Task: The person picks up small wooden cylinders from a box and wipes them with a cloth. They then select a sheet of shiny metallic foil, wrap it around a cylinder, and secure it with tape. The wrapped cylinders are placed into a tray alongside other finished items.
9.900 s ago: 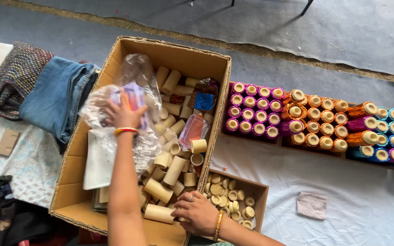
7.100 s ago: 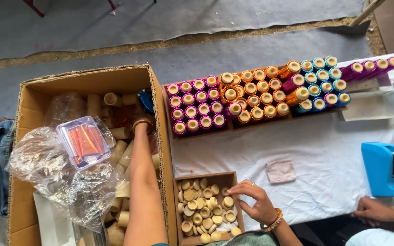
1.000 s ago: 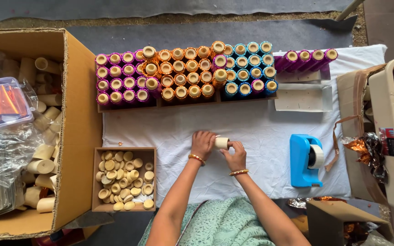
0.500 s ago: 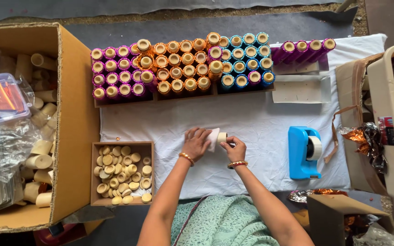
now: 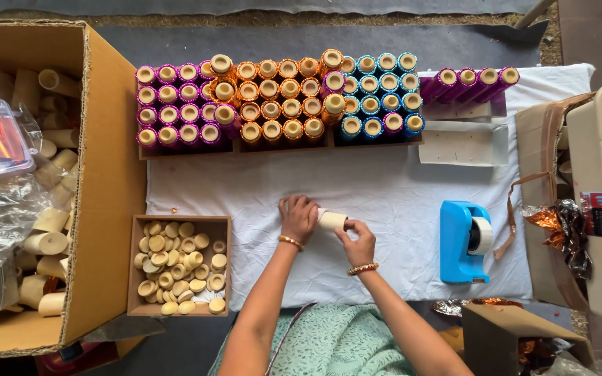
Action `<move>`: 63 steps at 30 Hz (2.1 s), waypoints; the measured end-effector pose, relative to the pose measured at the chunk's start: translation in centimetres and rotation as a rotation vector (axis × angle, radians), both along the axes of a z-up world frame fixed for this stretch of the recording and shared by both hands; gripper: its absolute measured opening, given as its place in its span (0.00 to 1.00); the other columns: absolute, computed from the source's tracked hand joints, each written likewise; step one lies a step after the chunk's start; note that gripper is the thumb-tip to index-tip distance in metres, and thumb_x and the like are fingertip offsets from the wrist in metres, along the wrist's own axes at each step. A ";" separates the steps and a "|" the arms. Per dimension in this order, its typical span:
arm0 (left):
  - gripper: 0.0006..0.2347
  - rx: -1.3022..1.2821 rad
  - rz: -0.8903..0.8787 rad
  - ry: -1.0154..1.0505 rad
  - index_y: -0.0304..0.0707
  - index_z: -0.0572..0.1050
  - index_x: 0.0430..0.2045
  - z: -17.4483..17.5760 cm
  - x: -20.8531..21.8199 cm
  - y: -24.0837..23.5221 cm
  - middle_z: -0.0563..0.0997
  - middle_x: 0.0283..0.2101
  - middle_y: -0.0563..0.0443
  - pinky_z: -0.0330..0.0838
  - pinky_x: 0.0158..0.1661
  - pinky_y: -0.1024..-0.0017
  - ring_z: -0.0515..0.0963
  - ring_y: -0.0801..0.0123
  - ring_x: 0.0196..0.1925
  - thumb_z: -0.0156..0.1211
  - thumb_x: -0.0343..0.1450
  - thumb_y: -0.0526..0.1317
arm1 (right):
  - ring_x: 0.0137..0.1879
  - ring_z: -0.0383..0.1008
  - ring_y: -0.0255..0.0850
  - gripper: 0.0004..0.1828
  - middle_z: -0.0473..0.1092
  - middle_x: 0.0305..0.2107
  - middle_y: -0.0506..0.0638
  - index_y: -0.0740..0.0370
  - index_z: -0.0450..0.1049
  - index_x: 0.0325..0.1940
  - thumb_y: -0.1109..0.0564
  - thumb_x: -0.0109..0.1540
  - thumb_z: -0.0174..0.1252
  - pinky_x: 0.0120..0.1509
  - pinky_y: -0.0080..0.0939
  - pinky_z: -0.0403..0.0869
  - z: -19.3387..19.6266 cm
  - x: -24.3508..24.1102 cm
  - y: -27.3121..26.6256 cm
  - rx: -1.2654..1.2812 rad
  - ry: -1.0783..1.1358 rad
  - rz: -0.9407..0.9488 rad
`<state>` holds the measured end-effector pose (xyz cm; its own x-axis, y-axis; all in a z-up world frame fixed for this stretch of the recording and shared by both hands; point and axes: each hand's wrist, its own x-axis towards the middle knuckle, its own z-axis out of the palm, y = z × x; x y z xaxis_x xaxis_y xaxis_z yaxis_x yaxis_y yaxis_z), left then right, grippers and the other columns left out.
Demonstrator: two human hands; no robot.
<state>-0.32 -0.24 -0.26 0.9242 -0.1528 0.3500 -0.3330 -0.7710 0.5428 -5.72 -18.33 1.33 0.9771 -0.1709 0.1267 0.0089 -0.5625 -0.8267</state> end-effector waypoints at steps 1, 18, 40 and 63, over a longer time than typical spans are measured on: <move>0.13 -0.001 0.001 0.001 0.46 0.81 0.28 -0.4 -0.3 -0.8 0.80 0.36 0.50 0.58 0.57 0.44 0.76 0.57 0.48 0.46 0.72 0.46 | 0.42 0.75 0.52 0.13 0.75 0.32 0.55 0.66 0.76 0.32 0.66 0.47 0.71 0.49 0.47 0.72 -1.3 -0.2 -0.1 -0.001 0.001 0.001; 0.23 -1.264 0.170 0.374 0.28 0.79 0.31 -1.9 6.6 1.5 0.83 0.30 0.48 0.75 0.34 0.74 0.81 0.72 0.31 0.42 0.80 0.51 | 0.69 0.67 0.54 0.29 0.71 0.60 0.52 0.55 0.74 0.59 0.44 0.57 0.69 0.72 0.57 0.68 2.2 7.5 -1.3 -0.193 -0.295 0.357; 0.21 -0.726 0.285 0.300 0.39 0.80 0.34 4.0 2.7 2.6 0.84 0.31 0.48 0.75 0.36 0.66 0.83 0.64 0.32 0.38 0.79 0.51 | 0.49 0.76 0.50 0.12 0.77 0.41 0.54 0.61 0.79 0.47 0.62 0.59 0.64 0.55 0.45 0.73 7.0 3.9 3.2 0.063 -0.232 0.251; 0.14 -0.097 -0.029 0.147 0.45 0.79 0.29 -3.2 2.8 -0.5 0.80 0.39 0.53 0.60 0.63 0.54 0.74 0.59 0.48 0.45 0.77 0.47 | 0.49 0.74 0.48 0.09 0.76 0.33 0.49 0.59 0.77 0.32 0.65 0.51 0.69 0.56 0.48 0.72 0.2 2.6 0.8 -0.218 -0.221 0.208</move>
<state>2.48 -0.76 -3.50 0.9622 -0.1522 0.2260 -0.2660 -0.7038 0.6587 -3.16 -17.51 1.57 0.9331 0.0827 0.3499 0.3063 -0.6926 -0.6530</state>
